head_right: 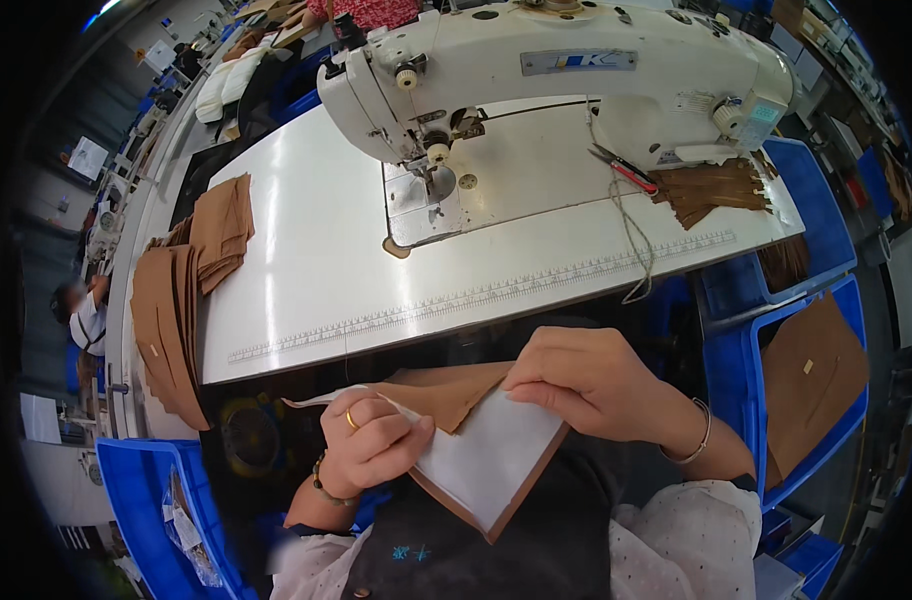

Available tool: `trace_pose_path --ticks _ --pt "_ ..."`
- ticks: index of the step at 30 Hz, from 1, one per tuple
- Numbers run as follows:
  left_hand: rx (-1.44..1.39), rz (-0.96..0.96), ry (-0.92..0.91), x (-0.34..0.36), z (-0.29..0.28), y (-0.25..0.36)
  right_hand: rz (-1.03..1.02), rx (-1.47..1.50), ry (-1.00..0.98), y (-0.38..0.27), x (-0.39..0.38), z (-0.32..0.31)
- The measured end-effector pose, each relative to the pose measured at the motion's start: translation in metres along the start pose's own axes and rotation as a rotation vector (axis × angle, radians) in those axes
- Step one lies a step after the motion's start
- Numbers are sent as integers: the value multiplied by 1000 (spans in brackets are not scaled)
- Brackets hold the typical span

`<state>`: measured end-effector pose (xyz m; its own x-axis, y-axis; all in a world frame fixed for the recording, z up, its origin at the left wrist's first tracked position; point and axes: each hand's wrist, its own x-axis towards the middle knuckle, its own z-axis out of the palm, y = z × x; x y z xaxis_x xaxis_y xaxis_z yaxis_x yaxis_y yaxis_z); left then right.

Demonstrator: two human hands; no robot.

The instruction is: Using an industrial sewing machine to assemble leather bag components, including sewing zippers and aligning edges.

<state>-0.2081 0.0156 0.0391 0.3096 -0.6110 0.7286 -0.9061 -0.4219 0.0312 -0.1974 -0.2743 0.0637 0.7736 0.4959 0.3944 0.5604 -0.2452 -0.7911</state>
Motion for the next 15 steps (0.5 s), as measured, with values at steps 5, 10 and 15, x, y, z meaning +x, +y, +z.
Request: trace_pose_path --ticks 5,10,15 --pt "39 37 8 -7 -6 25 -54 -217 -189 -10 -8 19" --pt "57 46 21 -11 -13 38 -140 -303 -185 -19 -18 38" --pt "50 52 22 -11 -21 52 31 -12 -146 -26 -23 38"
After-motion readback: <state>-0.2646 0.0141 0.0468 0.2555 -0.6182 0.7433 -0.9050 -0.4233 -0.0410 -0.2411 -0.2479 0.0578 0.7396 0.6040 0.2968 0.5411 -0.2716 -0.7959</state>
